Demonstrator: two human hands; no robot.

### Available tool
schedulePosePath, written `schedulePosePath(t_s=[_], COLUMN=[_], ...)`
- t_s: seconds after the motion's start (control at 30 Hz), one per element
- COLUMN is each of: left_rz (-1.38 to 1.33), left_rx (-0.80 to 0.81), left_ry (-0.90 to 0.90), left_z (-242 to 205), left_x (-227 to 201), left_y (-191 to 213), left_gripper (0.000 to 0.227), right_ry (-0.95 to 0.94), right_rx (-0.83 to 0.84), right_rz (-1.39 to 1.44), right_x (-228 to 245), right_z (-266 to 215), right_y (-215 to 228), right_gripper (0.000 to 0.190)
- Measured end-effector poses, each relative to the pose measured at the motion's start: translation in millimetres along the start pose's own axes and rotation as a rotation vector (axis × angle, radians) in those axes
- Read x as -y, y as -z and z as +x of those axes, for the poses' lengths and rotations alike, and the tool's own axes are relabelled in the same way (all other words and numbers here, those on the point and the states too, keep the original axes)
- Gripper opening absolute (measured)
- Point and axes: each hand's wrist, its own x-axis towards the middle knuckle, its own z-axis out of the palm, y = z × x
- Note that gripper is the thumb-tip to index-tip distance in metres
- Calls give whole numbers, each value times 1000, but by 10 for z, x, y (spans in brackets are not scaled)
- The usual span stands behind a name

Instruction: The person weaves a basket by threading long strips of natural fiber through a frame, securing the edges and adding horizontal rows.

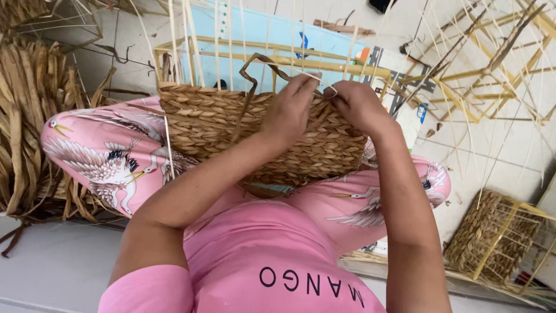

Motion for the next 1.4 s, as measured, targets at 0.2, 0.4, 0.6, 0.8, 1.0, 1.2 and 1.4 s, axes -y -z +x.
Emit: schedulePosePath(t_s=[0.2, 0.4, 0.6, 0.8, 1.0, 1.2, 1.4], left_rz=[657, 714, 570, 450, 368, 400, 444], left_rx=[240, 183, 75, 22, 67, -113, 54], left_ry=[-170, -79, -51, -2, 69, 14, 152], left_z=[10, -343, -453, -548, -596, -274, -62], left_x=[423, 695, 598, 636, 699, 643, 879], left_y=[122, 488, 824, 877, 767, 986, 869], left_gripper=[16, 29, 34, 41, 39, 47, 18], right_ry=[-2, -261, -333, -313, -522, -436, -429], right_rx=[-123, -115, -78, -151, -137, -92, -82], right_rz=[-15, 126, 103, 81, 581, 361, 400], right_x=[102, 182, 342, 173, -225, -189, -240], right_z=[-20, 77, 87, -199, -407, -331, -327], right_y=[-120, -62, 5, -171, -459, -419, -431], right_gripper=[7, 57, 44, 45, 51, 45, 48])
